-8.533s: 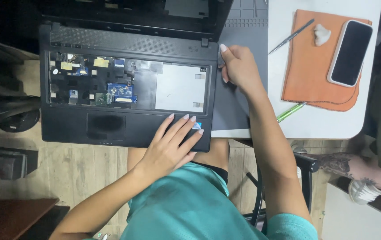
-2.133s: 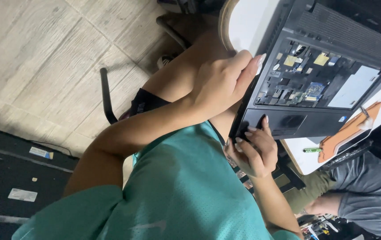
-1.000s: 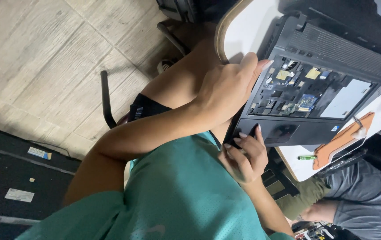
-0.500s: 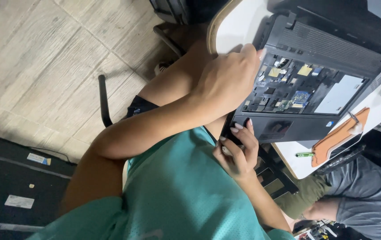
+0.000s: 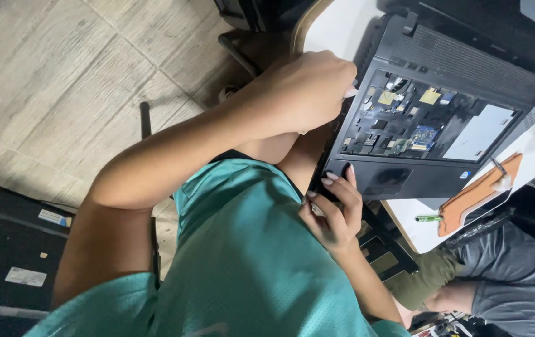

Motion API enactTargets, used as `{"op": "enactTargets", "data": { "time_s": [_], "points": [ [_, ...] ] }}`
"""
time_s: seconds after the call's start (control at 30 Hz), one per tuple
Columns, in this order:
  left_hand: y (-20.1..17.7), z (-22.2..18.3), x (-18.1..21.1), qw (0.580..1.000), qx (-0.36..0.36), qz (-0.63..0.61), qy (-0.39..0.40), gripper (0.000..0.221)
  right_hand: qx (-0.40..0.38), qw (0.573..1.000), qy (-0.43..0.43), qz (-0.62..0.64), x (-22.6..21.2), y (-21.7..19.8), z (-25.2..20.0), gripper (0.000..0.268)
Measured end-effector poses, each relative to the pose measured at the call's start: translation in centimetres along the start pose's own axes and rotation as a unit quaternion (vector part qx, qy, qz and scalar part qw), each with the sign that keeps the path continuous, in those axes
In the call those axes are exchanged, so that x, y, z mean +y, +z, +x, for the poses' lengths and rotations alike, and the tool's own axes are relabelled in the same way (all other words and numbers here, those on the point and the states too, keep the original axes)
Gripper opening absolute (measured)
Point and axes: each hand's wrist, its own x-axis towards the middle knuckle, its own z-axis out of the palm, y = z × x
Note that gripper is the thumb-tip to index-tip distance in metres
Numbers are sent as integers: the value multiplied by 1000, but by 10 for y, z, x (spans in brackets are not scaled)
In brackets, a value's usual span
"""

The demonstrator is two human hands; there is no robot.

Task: Using a plastic prying tool to carefully separate the top and bottom covers of a laptop to access internal hardware.

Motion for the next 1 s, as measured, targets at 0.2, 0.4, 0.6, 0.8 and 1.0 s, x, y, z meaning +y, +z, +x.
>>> {"op": "enactTargets", "data": {
  "time_s": [0.2, 0.4, 0.6, 0.8, 1.0],
  "points": [
    [18, -13, -13, 986, 69, -148, 42, 18, 90, 996, -8, 11, 2, 8, 4, 17],
    [23, -40, -9, 960, 220, -173, 11, 16, 108, 994, 0, 26, -4, 8, 6, 16],
    [39, -50, -14, 936, 254, -243, 27, 23, 172, 984, -24, 35, -2, 22, 1, 11],
    [48, -52, 5, 936, 272, -221, 17, 27, 174, 984, -36, 21, 1, 21, -3, 16],
    [47, -50, 7, 952, 251, -173, 19, 18, 188, 981, -39, 40, 5, 26, -5, 13]
  ]
}}
